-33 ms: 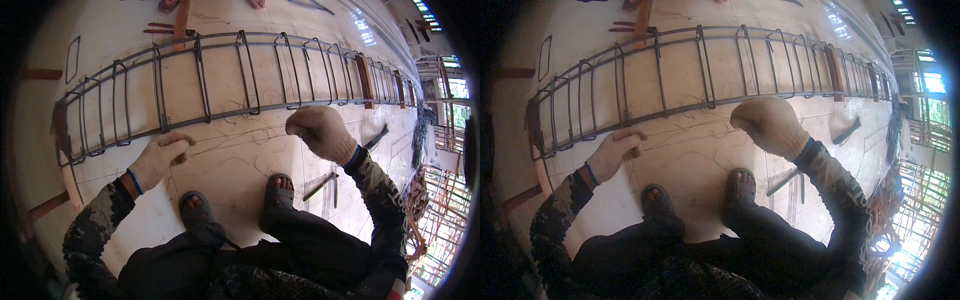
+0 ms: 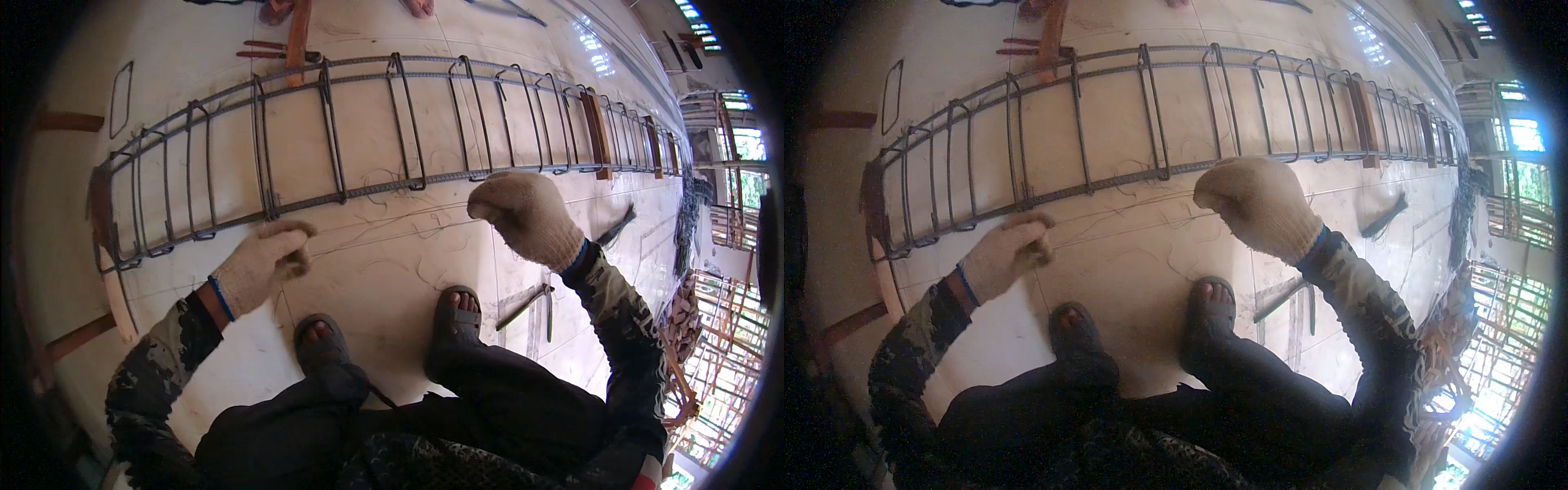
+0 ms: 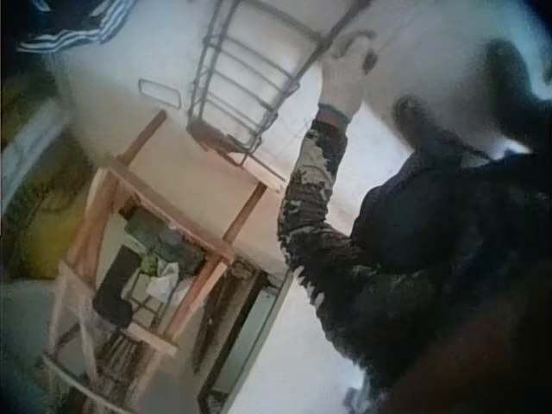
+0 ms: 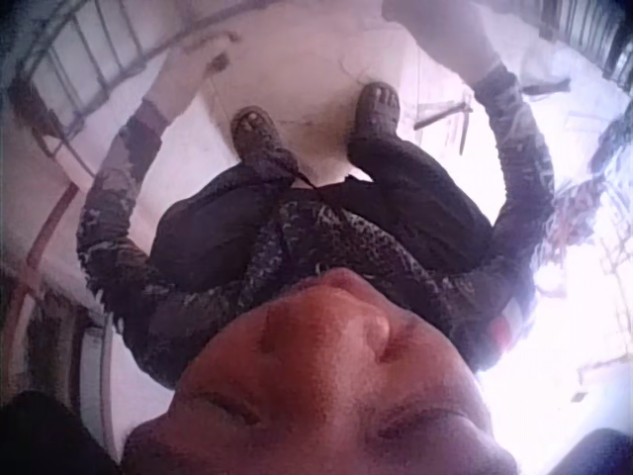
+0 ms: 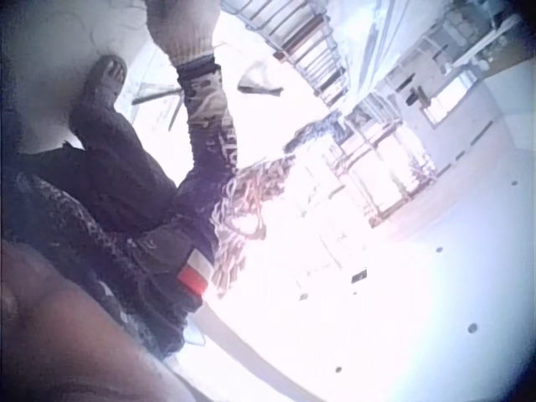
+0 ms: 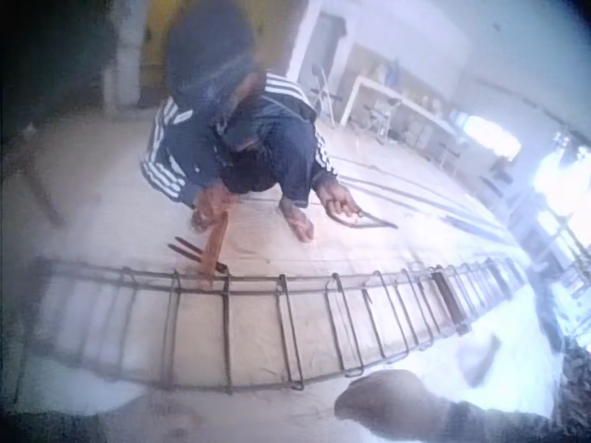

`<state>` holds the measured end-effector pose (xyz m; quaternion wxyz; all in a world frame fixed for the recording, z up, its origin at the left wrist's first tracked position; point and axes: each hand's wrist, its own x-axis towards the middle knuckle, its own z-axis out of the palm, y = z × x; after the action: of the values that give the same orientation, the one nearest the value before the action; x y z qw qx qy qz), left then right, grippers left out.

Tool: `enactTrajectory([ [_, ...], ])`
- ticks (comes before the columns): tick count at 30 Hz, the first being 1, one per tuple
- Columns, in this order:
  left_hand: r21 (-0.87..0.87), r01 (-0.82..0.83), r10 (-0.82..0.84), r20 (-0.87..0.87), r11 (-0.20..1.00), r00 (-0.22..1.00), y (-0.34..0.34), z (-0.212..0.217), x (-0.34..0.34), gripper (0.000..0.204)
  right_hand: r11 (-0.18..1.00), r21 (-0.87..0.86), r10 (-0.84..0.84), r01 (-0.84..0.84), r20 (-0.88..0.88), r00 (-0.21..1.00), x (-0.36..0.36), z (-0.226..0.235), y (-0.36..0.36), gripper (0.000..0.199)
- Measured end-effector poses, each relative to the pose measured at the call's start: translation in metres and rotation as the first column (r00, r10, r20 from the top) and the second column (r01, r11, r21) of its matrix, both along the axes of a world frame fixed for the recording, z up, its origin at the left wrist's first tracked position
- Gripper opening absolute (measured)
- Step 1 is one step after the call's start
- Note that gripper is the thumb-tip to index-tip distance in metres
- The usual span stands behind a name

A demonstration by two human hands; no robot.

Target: The person sits on the floor and uses pliers to twist and secure wire ties around a metal frame structure. They repeatedly pick up wire ties, wrap them around frame intersections, and tighten them with pliers. A second person works nearby on the same frame.

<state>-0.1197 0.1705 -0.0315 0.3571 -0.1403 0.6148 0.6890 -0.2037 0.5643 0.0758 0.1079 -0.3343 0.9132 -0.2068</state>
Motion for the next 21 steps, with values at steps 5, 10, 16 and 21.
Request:
enactTrajectory([
  [5, 0.226, -0.31, 0.179, 0.461, 0.924, 0.869, -0.002, 0.004, 0.03, 0.03, 0.994, -0.094, 0.049, -0.055, -0.063, 0.997, 0.002, 0.003, -0.008, 0.005],
  [10, -0.619, -0.176, -0.408, -0.677, 0.765, 0.612, 0.029, 0.048, -0.012, 0.058, 0.983, 0.134, 0.142, -0.127, -0.105, 0.984, -0.021, 0.021, -0.015, 0.008],
  [16, -0.437, 0.366, -0.537, -0.378, 0.822, 0.754, 0.113, 0.113, -0.082, 0.06, 0.943, -0.198, 0.26, -0.266, -0.055, 0.964, -0.067, 0.034, -0.038, 0.028],
  [21, 0.093, 0.361, -0.25, -0.563, 0.928, 0.788, 0.103, 0.076, -0.123, 0.057, 0.857, -0.505, 0.214, -0.107, 0.159, 0.964, -0.099, 0.047, -0.04, 0.035],
])
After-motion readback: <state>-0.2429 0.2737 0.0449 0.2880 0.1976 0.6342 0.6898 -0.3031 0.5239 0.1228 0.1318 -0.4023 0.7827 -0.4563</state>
